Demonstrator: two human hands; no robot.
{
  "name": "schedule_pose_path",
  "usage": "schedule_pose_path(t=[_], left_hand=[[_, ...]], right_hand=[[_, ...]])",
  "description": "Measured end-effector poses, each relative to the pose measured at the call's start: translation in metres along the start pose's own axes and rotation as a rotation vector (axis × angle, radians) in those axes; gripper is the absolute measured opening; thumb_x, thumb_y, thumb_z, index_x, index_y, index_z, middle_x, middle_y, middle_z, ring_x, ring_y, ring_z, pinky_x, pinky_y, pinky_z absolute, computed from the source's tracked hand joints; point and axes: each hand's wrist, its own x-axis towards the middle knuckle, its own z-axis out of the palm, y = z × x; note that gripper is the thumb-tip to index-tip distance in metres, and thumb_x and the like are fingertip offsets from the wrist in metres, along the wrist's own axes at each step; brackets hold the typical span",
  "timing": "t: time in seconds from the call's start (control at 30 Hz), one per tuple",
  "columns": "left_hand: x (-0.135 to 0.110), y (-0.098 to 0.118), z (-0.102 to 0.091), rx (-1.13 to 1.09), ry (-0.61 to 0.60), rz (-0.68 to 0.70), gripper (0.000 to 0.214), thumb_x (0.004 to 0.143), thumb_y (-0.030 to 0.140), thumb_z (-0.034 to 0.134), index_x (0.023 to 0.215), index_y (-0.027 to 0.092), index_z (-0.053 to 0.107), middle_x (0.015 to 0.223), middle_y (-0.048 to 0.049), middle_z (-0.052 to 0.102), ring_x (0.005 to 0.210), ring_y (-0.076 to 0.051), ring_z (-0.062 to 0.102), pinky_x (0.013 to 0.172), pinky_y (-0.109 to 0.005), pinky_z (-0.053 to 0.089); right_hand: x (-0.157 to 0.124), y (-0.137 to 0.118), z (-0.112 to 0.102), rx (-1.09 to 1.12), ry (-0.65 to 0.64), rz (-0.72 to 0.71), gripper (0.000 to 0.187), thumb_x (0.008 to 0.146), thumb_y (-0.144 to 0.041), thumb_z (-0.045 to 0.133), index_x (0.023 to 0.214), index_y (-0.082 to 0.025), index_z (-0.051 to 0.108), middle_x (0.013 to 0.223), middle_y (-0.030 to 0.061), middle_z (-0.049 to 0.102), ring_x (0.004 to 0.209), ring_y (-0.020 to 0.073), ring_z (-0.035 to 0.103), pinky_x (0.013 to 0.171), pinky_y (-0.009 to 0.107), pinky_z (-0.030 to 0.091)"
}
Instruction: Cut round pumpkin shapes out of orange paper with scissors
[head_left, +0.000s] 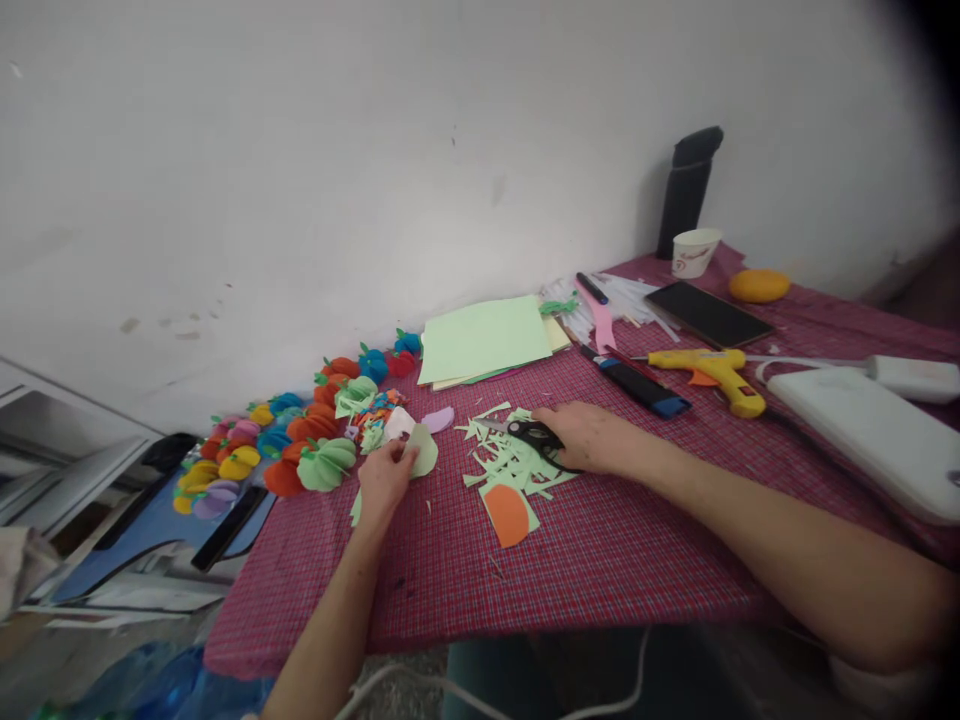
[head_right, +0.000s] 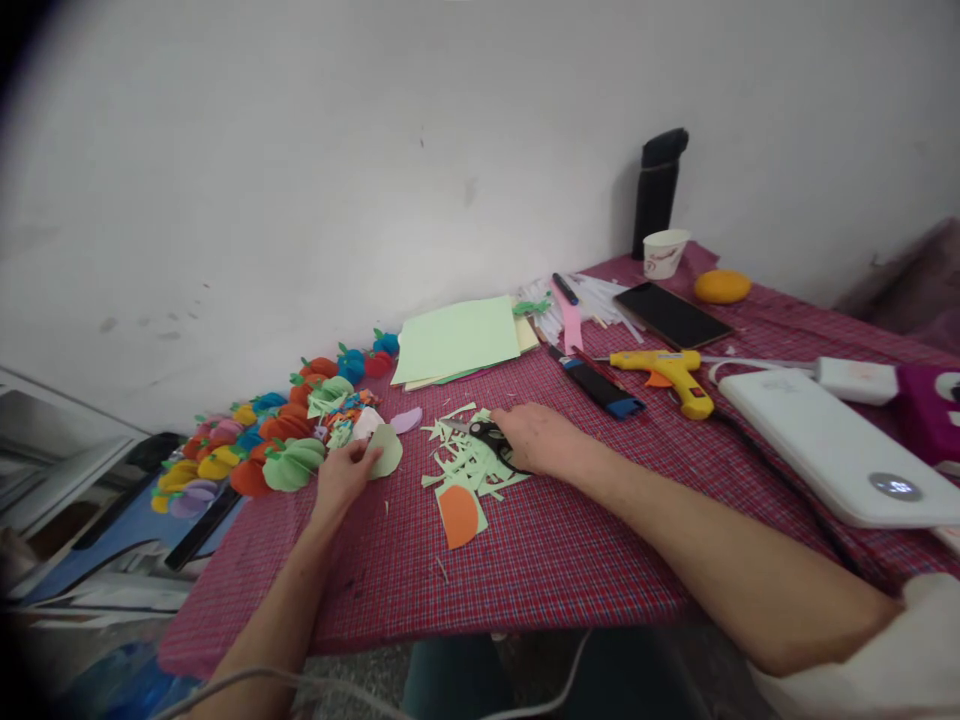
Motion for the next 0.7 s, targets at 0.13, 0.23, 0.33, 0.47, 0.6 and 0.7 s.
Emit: schedule_pose_path(t=[0.13, 0.23, 0.33, 0.47, 0.6, 0.7], left_hand=[[-0.008, 0.004, -0.014, -0.408, 0.16, -0.052, 0.03, 0.065, 0.043, 0.054, 0.073, 0.016, 0.064, 0.067, -0.0013, 0.062, 0.066, -0.015, 0.055, 0.06, -0.024, 0.039], [-0.02, 0.021, -0.022, -0.898, 0.125, -0.086, 0.027, 0.063, 0.038, 0.06, 0.075, 0.014, 0.061, 0.067, -0.0001, 0.061, 0.062, -0.012, 0.054, 0.061, -0.023, 0.04], [-0.036, 0.045, -0.022, -1.153, 0.043, -0.08, 0.029, 0.061, 0.032, 0.063, 0.084, 0.014, 0.061, 0.079, -0.0025, 0.064, 0.07, -0.012, 0.056, 0.066, -0.023, 0.042], [-0.055, 0.074, -0.013, -1.298, -0.081, -0.068, 0.037, 0.063, 0.026, 0.064, 0.097, 0.014, 0.059, 0.093, -0.007, 0.064, 0.087, -0.016, 0.056, 0.078, -0.027, 0.041], [-0.07, 0.096, -0.006, -1.395, -0.234, -0.087, 0.034, 0.064, 0.022, 0.064, 0.097, 0.014, 0.06, 0.09, -0.006, 0.066, 0.083, -0.015, 0.058, 0.078, -0.028, 0.042], [-0.078, 0.109, -0.003, -1.452, -0.362, -0.092, 0.032, 0.066, 0.023, 0.063, 0.097, 0.015, 0.06, 0.089, -0.0054, 0.066, 0.079, -0.016, 0.06, 0.073, -0.028, 0.043]], right_hand=[[0.002, 0.008, -0.011, 0.153, 0.007, 0.04, 0.047, 0.063, -0.02, 0.058, 0.11, -0.019, 0.053, 0.08, 0.0089, 0.064, 0.073, 0.0233, 0.059, 0.059, 0.029, 0.038], [0.004, 0.012, -0.02, 0.442, 0.02, 0.048, 0.048, 0.061, -0.028, 0.062, 0.107, -0.017, 0.054, 0.078, 0.0061, 0.063, 0.066, 0.0187, 0.057, 0.053, 0.025, 0.039], [0.004, 0.005, -0.025, 0.834, -0.053, 0.023, 0.036, 0.065, -0.035, 0.06, 0.094, -0.015, 0.057, 0.068, 0.0023, 0.059, 0.054, 0.0127, 0.052, 0.045, 0.022, 0.037], [0.001, -0.019, -0.022, 1.198, -0.027, 0.023, 0.019, 0.067, -0.029, 0.058, 0.08, -0.014, 0.055, 0.061, -0.0017, 0.054, 0.049, 0.0081, 0.047, 0.043, 0.019, 0.035], [0.002, -0.039, -0.016, 1.45, 0.079, 0.057, 0.035, 0.061, -0.021, 0.063, 0.092, -0.017, 0.049, 0.074, -0.0005, 0.059, 0.06, 0.0091, 0.053, 0.052, 0.02, 0.041], [0.004, -0.045, -0.009, 1.565, 0.082, 0.057, 0.046, 0.054, -0.018, 0.068, 0.094, -0.017, 0.046, 0.073, -0.002, 0.058, 0.057, 0.0084, 0.053, 0.05, 0.02, 0.041]])
